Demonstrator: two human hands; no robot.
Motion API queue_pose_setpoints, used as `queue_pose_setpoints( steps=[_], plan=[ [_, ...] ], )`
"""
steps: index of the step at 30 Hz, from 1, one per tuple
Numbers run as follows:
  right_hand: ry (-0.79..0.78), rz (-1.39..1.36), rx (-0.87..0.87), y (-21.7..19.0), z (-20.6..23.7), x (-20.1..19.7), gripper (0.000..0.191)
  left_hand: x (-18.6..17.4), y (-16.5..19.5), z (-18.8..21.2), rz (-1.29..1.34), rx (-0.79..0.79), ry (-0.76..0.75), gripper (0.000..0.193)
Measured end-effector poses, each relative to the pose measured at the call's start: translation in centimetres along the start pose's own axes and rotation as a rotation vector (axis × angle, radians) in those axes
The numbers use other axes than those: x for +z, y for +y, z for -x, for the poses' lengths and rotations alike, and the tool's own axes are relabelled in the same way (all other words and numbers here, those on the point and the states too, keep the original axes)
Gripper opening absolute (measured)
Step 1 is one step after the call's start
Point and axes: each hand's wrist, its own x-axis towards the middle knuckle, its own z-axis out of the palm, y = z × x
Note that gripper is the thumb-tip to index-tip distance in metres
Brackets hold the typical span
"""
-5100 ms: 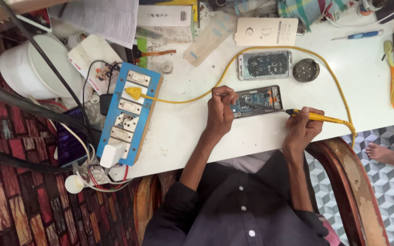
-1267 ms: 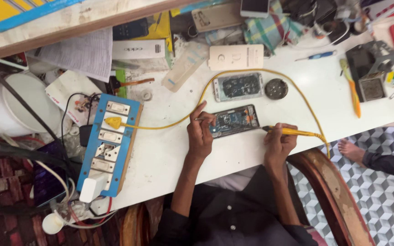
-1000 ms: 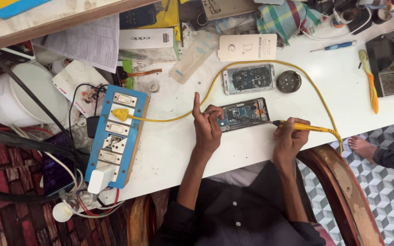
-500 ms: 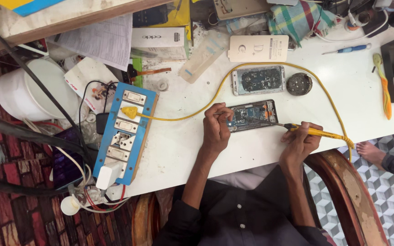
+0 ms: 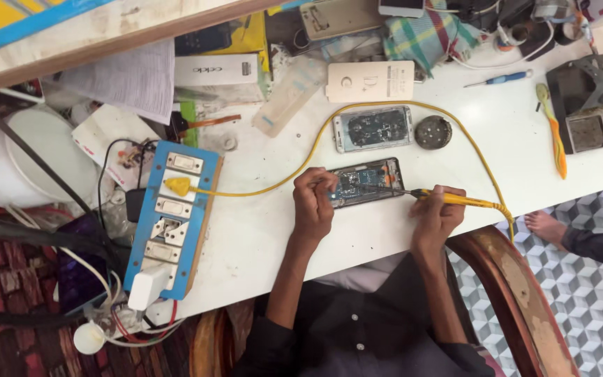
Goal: The person uses a soldering iron to apply heat to specific points on a mobile phone motherboard while holding solder wire in the other hand. The person repeatedly touches the iron to the board and feeds solder to the joints.
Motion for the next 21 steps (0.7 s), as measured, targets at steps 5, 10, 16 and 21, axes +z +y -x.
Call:
queue_pose_setpoints(
  steps=[5, 10, 16, 21],
  plan=[
    [0.039, -0.019, 0.028, 0.3, -0.1, 0.1, 0.017, -0.2, -0.3, 0.3, 0.004, 0.032, -0.037, 0.015],
    [0.038, -0.071, 0.038, 0.4, 0.2, 0.1, 0.018, -0.2, -0.9, 0.7, -0.059, 0.003, -0.028, 0.016],
    [0.042, 0.020, 0.037, -0.7, 0.0, 0.5, 0.020, 0.0, -1.0, 0.1, -0.028, 0.021, -0.022, 0.015],
    [0.034, -0.001, 0.036, -0.9, 0.3, 0.7, 0.020, -0.1, -0.4, 0.2, -0.050, 0.027, -0.034, 0.017]
  ],
)
